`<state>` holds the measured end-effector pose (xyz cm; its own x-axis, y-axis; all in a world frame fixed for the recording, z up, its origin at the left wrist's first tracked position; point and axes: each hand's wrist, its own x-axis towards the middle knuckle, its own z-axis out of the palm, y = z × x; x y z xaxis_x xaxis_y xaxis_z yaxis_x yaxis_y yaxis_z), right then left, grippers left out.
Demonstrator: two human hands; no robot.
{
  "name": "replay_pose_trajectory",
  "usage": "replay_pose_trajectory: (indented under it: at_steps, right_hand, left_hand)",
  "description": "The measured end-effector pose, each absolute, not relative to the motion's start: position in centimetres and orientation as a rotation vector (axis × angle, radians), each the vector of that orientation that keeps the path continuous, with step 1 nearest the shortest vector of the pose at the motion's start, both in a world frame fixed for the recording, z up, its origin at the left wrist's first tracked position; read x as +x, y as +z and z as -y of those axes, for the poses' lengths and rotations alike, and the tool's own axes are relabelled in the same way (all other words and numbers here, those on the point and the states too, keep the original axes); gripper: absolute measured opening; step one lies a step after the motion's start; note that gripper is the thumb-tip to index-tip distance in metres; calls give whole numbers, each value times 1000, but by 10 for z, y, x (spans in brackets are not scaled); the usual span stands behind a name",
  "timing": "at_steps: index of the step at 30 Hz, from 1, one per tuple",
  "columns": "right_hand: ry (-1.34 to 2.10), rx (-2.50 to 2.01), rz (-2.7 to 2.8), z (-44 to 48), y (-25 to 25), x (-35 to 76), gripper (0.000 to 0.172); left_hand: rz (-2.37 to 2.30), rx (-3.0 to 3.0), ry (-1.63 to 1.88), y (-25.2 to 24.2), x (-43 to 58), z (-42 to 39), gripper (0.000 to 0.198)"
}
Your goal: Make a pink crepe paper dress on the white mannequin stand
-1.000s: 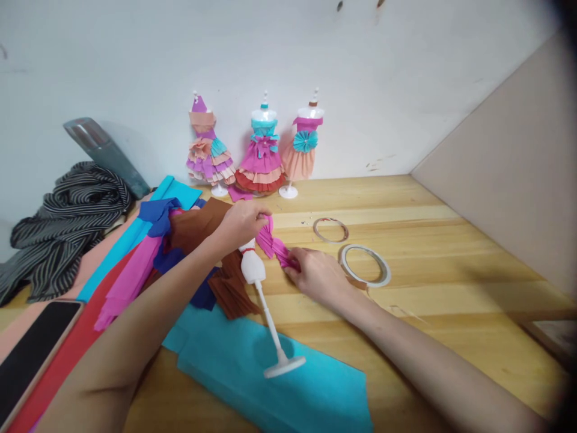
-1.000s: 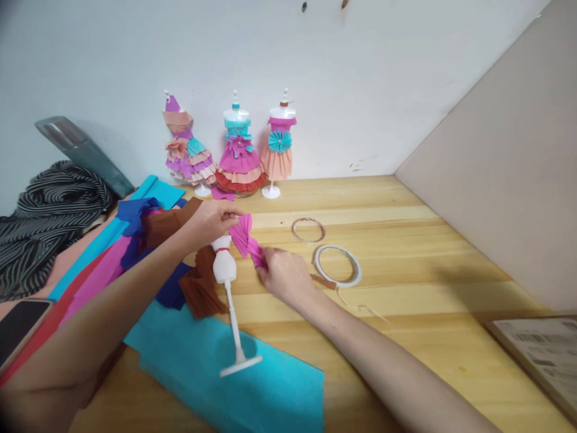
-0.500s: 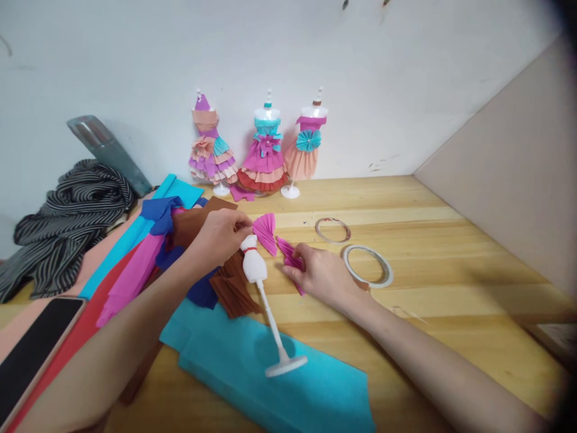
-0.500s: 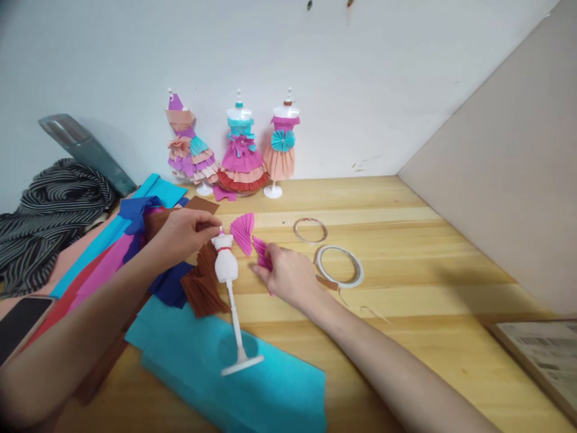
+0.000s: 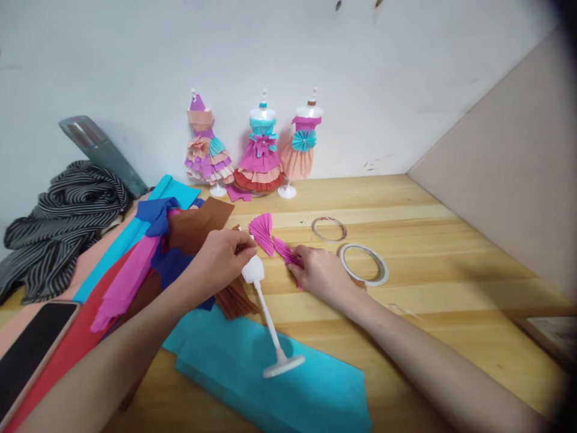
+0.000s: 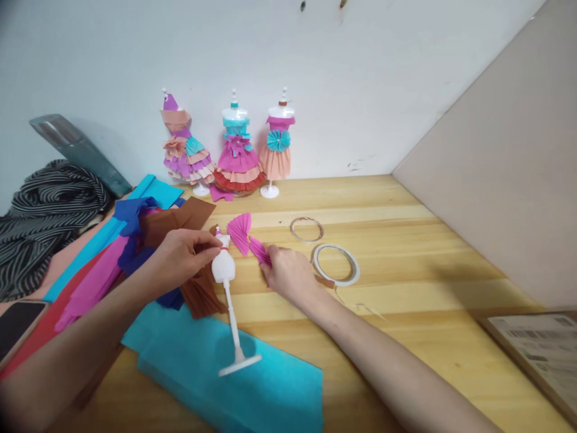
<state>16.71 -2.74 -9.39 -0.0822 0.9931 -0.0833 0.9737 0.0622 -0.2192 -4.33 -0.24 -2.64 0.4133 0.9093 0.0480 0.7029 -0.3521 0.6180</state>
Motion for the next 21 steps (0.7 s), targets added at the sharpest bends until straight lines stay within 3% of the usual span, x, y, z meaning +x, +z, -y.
replay_pose_trajectory:
  at_steps: [6,13,21]
  right_hand:
    - [511,-1927,1996,19,-98,176,16]
    - [1569,-1090,997,16,-94,183,32]
    - [1948,-819,708,28,-97,172,31]
  left_hand:
    - [-1257,1988,590,-39,-39,3,16]
    - [-1175,1423,652,-57,-17,9,10]
    - [-929,829,866,-65,6,30,37]
